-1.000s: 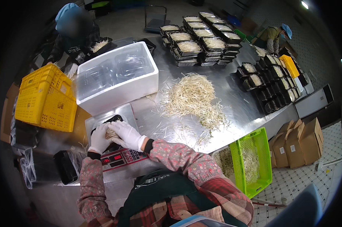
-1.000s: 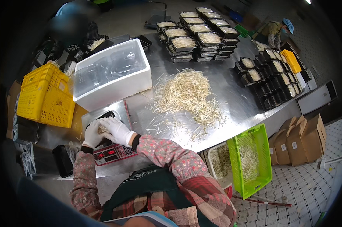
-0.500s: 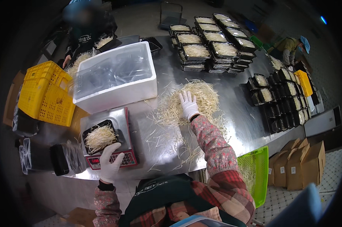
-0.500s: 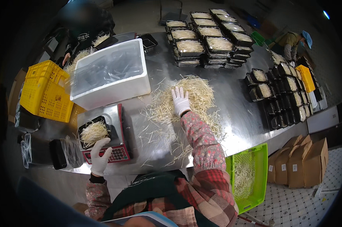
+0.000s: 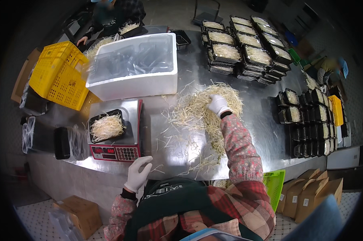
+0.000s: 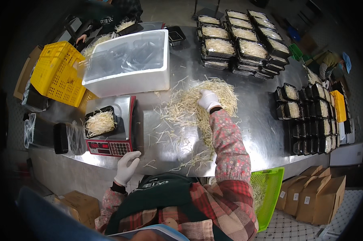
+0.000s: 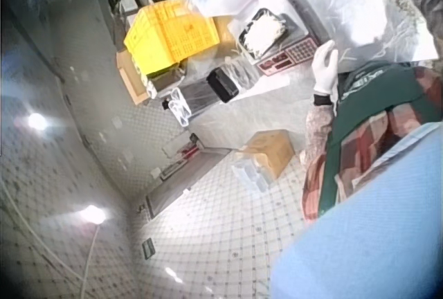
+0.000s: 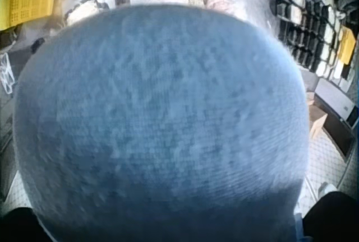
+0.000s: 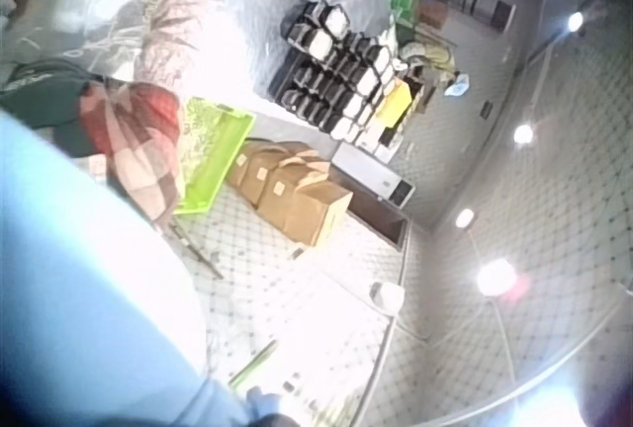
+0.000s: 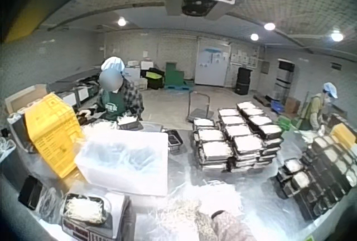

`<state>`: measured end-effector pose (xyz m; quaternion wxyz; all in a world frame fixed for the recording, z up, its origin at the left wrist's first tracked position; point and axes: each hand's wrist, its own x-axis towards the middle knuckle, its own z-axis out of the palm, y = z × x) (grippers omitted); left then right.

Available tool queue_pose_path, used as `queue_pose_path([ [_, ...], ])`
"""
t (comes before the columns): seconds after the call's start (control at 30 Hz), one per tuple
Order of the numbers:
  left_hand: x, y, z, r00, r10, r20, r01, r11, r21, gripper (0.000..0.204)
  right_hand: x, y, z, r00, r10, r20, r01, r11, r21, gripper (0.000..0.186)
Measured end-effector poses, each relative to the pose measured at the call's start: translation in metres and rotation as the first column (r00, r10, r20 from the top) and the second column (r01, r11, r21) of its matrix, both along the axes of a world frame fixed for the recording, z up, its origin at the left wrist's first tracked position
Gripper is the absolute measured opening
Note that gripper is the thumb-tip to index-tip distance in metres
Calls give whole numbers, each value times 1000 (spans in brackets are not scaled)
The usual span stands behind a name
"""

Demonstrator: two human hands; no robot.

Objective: The person portions bean sprouts by hand into black plastic trays placed on a digital scale, then stacks the filled trays on the table. The person also moves a green crate of sprouts and refills the pile on the table.

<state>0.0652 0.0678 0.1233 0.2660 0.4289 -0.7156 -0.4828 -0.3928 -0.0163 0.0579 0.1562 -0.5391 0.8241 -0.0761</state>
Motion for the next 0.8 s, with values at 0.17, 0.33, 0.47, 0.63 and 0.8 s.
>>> queue_pose_path([
  [0.17, -17, -4, -20, 994, -25, -102, 39, 989, 139, 28, 10, 48, 67, 918, 99, 384, 7, 964, -266, 40],
  [0.33, -41, -14, -42, 995, -96, -30, 101, 967, 233, 48, 80, 82, 77, 934, 311, 177, -312, 950, -25, 62],
  [0.47, -33, -18, -80, 941, -247, 232, 257, 966, -16, 79, 68, 123, 35, 958, 246, 151, -238, 969, -70, 81],
  [0.63, -43, -7, -95, 768, -389, 510, 494, 865, -84, 105, 91, 179, -8, 997, 16, 72, -12, 998, -67, 90],
  [0.8, -99, -22, -118, 700, -358, 617, 596, 770, -229, 119, 152, 171, -25, 968, 250, -24, -247, 965, 86, 118],
])
